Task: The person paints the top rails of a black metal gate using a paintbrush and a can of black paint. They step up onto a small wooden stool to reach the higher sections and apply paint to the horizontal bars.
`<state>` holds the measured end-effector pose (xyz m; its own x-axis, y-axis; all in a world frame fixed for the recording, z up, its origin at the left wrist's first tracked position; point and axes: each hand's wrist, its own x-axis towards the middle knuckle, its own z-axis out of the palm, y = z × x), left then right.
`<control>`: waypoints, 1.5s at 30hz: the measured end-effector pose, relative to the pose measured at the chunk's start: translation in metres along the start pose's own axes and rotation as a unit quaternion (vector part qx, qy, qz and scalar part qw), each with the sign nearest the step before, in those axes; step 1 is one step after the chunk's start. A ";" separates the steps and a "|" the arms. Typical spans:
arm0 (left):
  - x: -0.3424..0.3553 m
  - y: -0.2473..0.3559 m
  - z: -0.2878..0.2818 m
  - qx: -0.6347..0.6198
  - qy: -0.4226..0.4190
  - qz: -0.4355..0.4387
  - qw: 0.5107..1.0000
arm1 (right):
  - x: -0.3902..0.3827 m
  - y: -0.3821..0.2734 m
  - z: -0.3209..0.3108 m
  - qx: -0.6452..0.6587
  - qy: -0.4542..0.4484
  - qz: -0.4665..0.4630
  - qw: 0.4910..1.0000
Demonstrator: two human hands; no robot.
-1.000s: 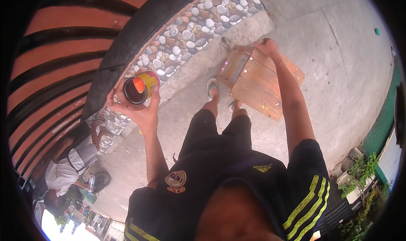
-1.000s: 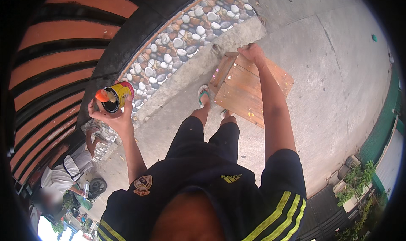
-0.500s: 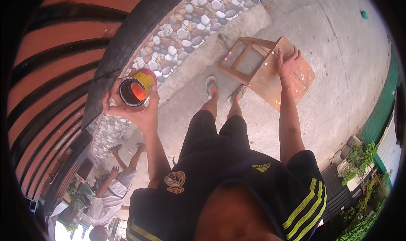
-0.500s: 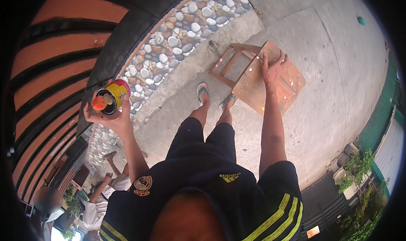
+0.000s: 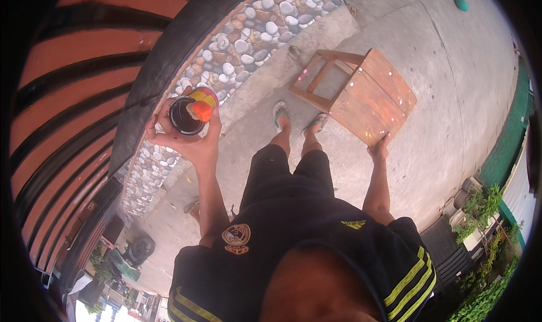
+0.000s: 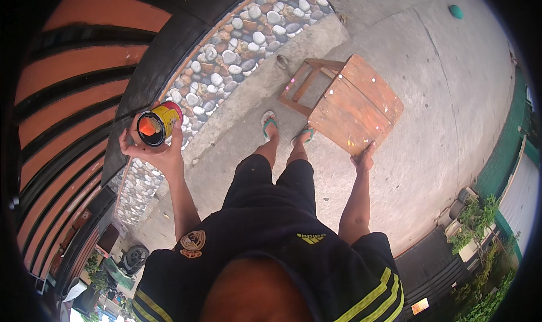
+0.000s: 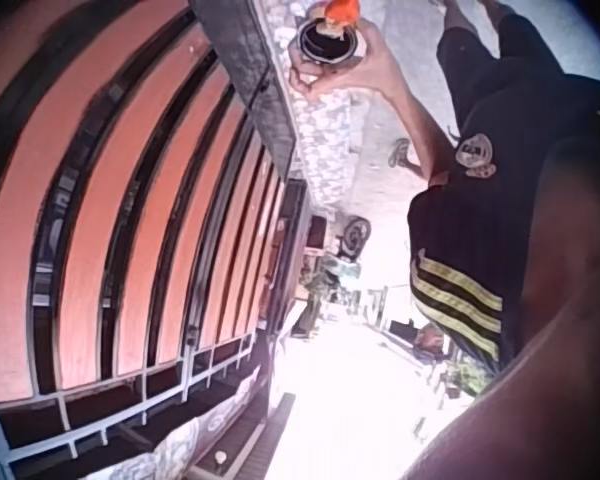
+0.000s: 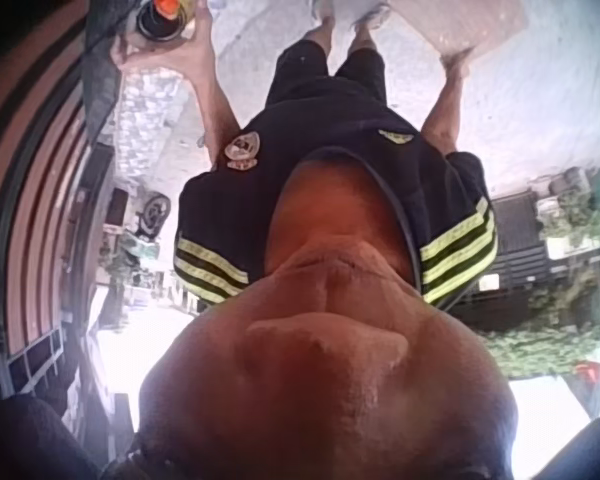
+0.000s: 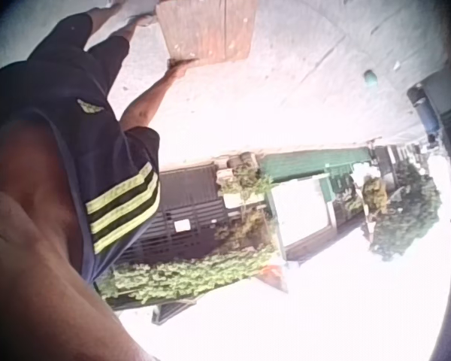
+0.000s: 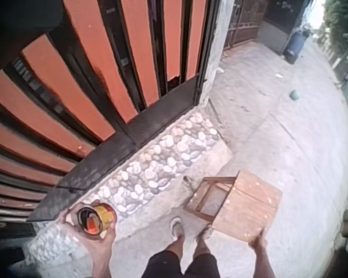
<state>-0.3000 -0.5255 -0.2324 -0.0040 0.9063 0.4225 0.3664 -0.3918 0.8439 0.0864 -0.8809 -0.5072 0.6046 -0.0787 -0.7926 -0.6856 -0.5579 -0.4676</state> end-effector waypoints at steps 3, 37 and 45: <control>0.003 0.000 0.002 -0.015 -0.015 0.006 1.000 | -0.015 0.012 0.009 -0.006 -0.002 0.011 1.000; -0.052 0.025 -0.075 0.033 0.010 -0.007 0.999 | -0.127 -0.101 0.236 -0.689 -0.214 -0.546 0.426; -0.078 0.017 -0.103 0.036 0.026 -0.050 0.998 | -0.102 -0.043 0.254 -0.523 -0.193 -0.707 0.436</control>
<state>-0.3893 -0.6192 -0.2166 -0.0922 0.9303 0.3549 0.4267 -0.2851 0.8583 -0.0483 -0.6393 -0.5058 -0.1277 0.9865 -0.1027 0.9426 0.0885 -0.3221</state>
